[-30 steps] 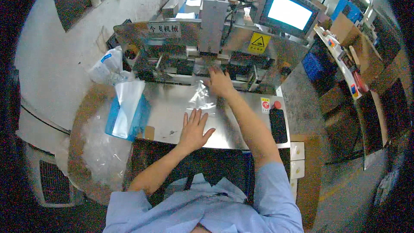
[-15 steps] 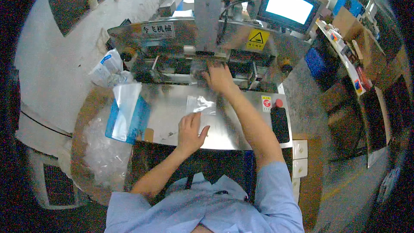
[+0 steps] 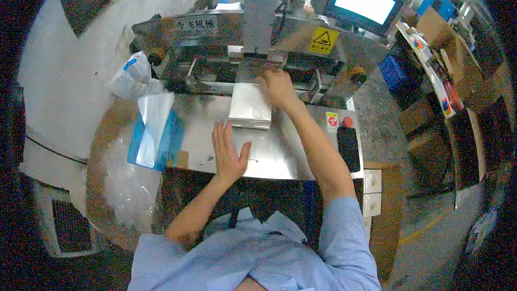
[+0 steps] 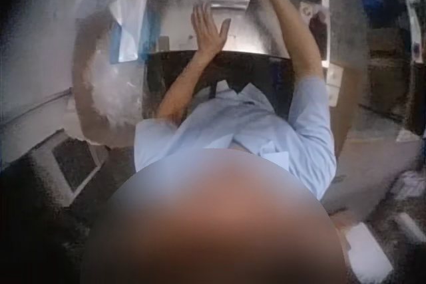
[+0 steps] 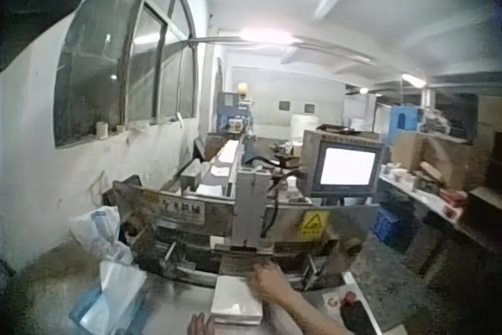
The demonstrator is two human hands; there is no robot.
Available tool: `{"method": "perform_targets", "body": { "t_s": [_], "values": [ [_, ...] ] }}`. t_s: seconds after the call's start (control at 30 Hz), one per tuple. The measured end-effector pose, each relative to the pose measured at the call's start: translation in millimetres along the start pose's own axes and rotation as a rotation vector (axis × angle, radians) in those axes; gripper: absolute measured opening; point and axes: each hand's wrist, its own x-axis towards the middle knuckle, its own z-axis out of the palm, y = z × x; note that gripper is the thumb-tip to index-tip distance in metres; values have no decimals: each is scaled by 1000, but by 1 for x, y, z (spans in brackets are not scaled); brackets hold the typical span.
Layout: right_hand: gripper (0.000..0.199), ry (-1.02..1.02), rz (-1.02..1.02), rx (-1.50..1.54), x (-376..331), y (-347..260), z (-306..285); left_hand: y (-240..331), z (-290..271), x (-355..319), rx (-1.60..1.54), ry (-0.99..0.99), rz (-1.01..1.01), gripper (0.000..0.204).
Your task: Bagging white boxes into plastic sleeves using a packaging machine and placing them into a larger container.
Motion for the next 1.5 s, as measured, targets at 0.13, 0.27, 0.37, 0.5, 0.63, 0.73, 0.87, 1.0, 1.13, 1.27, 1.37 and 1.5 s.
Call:
{"method": "perform_targets", "body": {
  "t_s": [0.13,0.27,0.37,0.5,0.63,0.73,0.87,1.0,1.13,1.27,1.37,1.5],
  "values": [
    [52,308,125,313,-47,22,23,4,6,7,-45,-11,16,76],
    [54,180,372,714,-105,-14,14,-2,0,3,-49,-12,-11,74],
    [57,65,537,815,-129,-19,14,-2,2,5,-78,2,-58,73],
    [59,91,575,973,-136,-23,17,3,5,29,-350,-36,-303,78],
    [66,92,578,937,-121,-22,30,-21,19,67,-511,-93,-484,80],
    [69,293,522,613,-108,-17,57,-29,32,90,-411,-84,-446,77],
    [66,214,509,604,-97,-20,51,-25,30,102,-497,-200,-456,71],
    [66,147,461,866,-100,-38,30,-30,25,91,-705,-268,-491,58],
    [72,235,466,959,-132,-65,-10,-38,7,68,-900,-433,-399,54],
    [67,317,-222,188,-177,-74,-56,29,-54,73,-1556,-714,-1002,55],
    [64,207,-357,239,-202,-97,-61,15,-39,55,-1418,-625,-908,54],
    [83,378,201,609,-242,-86,-52,31,-34,45,-1395,-718,-655,65]
  ]
}}
